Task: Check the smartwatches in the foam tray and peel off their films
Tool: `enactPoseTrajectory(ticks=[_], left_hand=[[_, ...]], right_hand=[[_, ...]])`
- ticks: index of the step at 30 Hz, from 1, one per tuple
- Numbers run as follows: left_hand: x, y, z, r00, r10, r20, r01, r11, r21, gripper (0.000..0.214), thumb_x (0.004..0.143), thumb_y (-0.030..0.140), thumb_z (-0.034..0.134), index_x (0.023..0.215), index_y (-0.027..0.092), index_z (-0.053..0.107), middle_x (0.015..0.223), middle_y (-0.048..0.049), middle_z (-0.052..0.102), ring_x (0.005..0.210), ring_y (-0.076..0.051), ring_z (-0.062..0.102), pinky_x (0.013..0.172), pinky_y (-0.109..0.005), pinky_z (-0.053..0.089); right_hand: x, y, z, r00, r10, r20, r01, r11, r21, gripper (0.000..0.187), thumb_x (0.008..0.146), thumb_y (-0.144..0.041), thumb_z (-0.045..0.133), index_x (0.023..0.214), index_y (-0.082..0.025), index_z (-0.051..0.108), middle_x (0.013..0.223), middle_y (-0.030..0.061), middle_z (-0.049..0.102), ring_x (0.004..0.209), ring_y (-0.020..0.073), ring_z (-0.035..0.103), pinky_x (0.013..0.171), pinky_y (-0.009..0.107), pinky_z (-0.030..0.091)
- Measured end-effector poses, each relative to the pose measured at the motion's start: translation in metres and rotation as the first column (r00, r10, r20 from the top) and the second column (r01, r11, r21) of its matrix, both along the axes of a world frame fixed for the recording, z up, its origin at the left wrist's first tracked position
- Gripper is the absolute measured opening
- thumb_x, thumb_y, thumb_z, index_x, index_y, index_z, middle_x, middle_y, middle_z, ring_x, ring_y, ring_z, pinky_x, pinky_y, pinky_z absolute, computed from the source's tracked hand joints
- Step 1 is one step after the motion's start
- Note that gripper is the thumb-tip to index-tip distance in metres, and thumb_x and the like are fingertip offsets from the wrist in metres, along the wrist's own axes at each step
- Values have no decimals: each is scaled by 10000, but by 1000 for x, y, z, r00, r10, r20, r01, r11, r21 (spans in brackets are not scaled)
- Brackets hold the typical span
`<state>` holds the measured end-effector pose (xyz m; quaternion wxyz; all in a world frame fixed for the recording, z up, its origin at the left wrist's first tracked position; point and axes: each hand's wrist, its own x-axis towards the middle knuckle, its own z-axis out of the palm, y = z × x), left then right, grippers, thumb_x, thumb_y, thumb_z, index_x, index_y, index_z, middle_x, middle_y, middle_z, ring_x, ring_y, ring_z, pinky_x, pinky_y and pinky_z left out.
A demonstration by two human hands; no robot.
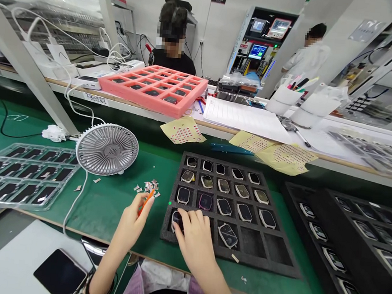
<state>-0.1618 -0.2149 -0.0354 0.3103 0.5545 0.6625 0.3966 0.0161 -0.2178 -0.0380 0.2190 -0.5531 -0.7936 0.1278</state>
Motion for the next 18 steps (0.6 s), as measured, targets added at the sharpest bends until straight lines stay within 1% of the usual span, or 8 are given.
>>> enactPoseTrajectory(ticks=[4, 6, 8, 10, 12, 13, 15, 18], left_hand=[[10, -12, 11, 984, -101, 147, 102, 995, 1, 334, 920, 483, 384, 977, 187, 529, 595, 50, 417, 521, -121, 402, 518, -216, 323], [16, -16, 15, 961, -165, 223, 177, 984, -33, 335, 928, 477, 368, 917, 182, 526, 587, 57, 397, 500, -103, 359, 493, -204, 294], [24, -18, 19, 917, -252, 310, 289, 954, -77, 353, 929, 479, 360, 849, 176, 522, 567, 63, 381, 475, -88, 319, 467, -196, 262], [33, -20, 22, 857, -338, 389, 405, 909, -102, 373, 927, 481, 364, 796, 169, 520, 537, 70, 360, 457, -79, 289, 451, -193, 236], [43, -21, 23, 807, -395, 439, 480, 872, -97, 390, 927, 480, 369, 772, 160, 529, 525, 71, 352, 455, -75, 277, 447, -193, 223], [47, -21, 23, 790, -411, 454, 499, 862, -87, 396, 928, 478, 370, 763, 156, 533, 526, 69, 354, 457, -74, 275, 447, -195, 220], [53, -21, 23, 772, -428, 469, 516, 854, -71, 405, 933, 470, 372, 742, 151, 533, 523, 68, 354, 455, -70, 272, 449, -197, 219], [57, -21, 22, 764, -446, 465, 525, 850, -48, 398, 936, 450, 380, 725, 149, 532, 492, 76, 341, 436, -64, 262, 451, -200, 219]], right_hand=[[-1, 3, 1, 974, 86, -210, -116, 984, -138, 244, 855, -161, 538, 1079, -236, 599, 954, 75, 675, 880, 265, 551, 775, 405, 366], [3, 5, 2, 905, 30, -425, -120, 975, -187, 261, 870, -190, 515, 1113, -259, 582, 1042, 59, 664, 940, 249, 560, 828, 406, 378], [8, 6, 5, 714, -90, -695, -151, 948, -279, 279, 882, -271, 516, 1159, -274, 551, 1074, 47, 644, 923, 218, 575, 805, 366, 417], [12, 7, 10, 417, -247, -875, -280, 881, -382, 285, 882, -357, 519, 1152, -266, 538, 908, 26, 642, 745, 176, 585, 638, 296, 451], [14, 8, 16, 173, -385, -906, -409, 809, -422, 244, 864, -402, 546, 1057, -252, 547, 669, -29, 565, 535, 127, 516, 449, 223, 378], [14, 7, 19, 98, -427, -899, -444, 790, -423, 218, 853, -405, 570, 1001, -248, 544, 592, -54, 512, 466, 106, 473, 395, 196, 330], [13, 7, 23, 24, -459, -888, -456, 786, -418, 190, 833, -388, 616, 910, -242, 525, 522, -85, 452, 384, 71, 406, 343, 163, 268], [11, 6, 23, -2, -451, -893, -440, 802, -404, 194, 835, -375, 631, 835, -232, 500, 497, -101, 436, 329, 42, 353, 317, 144, 245]])
